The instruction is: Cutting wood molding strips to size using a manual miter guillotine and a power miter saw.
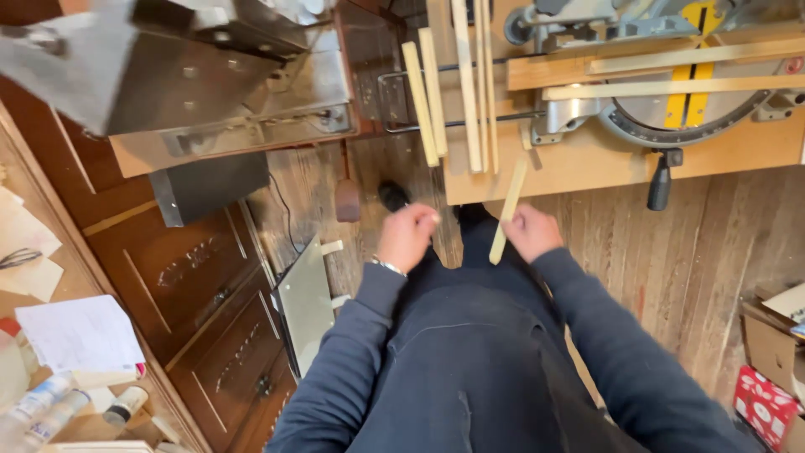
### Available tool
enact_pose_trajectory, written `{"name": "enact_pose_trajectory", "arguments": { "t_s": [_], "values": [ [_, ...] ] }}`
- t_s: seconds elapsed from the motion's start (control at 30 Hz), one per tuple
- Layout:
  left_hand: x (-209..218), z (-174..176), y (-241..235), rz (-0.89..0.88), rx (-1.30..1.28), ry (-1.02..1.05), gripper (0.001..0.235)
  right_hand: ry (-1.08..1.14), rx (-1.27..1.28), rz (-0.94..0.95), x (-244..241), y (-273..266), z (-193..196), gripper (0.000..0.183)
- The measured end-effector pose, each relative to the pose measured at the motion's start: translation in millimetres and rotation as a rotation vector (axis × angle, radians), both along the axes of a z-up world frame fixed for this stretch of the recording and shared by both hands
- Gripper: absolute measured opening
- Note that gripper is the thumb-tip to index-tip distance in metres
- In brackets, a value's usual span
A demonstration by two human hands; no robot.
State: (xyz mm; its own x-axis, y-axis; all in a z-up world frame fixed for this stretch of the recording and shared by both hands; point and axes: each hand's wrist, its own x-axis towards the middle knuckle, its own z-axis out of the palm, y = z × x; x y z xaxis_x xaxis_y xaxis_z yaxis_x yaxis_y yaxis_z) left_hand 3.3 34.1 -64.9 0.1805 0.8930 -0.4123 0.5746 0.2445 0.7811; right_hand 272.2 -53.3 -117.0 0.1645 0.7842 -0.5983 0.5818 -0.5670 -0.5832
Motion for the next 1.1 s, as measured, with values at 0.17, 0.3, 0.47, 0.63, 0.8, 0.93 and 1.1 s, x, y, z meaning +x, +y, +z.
{"name": "enact_pose_trajectory", "arguments": {
  "t_s": [0.17,0.3,0.47,0.63,0.8,0.93,1.1],
  "values": [
    [-18.5,14.8,-17.2,-0.111,-0.288,-0.233,0.025,0.122,0.003,0.047,-68.6,-4.8,74.1,0.026],
    [-39.0,16.1,-18.8,-0.076,-0.527,-0.589,0.027,0.249,0.106,0.136,-116.7,22.2,118.4,0.025],
    [-81.5,12.2,-9.3,-0.039,-0.507,-0.579,0.028,0.253,0.19,0.259,-134.5,61.9,122.5,0.024],
    [-114.3,38.8,13.3,0.293,-0.457,-0.836,0.028,-0.061,0.336,0.113,-107.9,145.4,82.1,0.023],
    [-121.0,65.0,29.1,0.434,-0.418,-0.642,0.03,-0.267,0.341,0.218,-88.9,229.5,21.2,0.031],
    [-115.5,68.5,14.2,0.439,-0.372,-0.61,0.031,-0.227,0.313,0.192,-97.2,238.5,5.8,0.026],
    [-106.9,67.8,17.0,0.464,-0.442,-0.579,0.033,-0.179,0.356,0.128,-96.4,236.2,-20.5,0.022]
  ]
}}
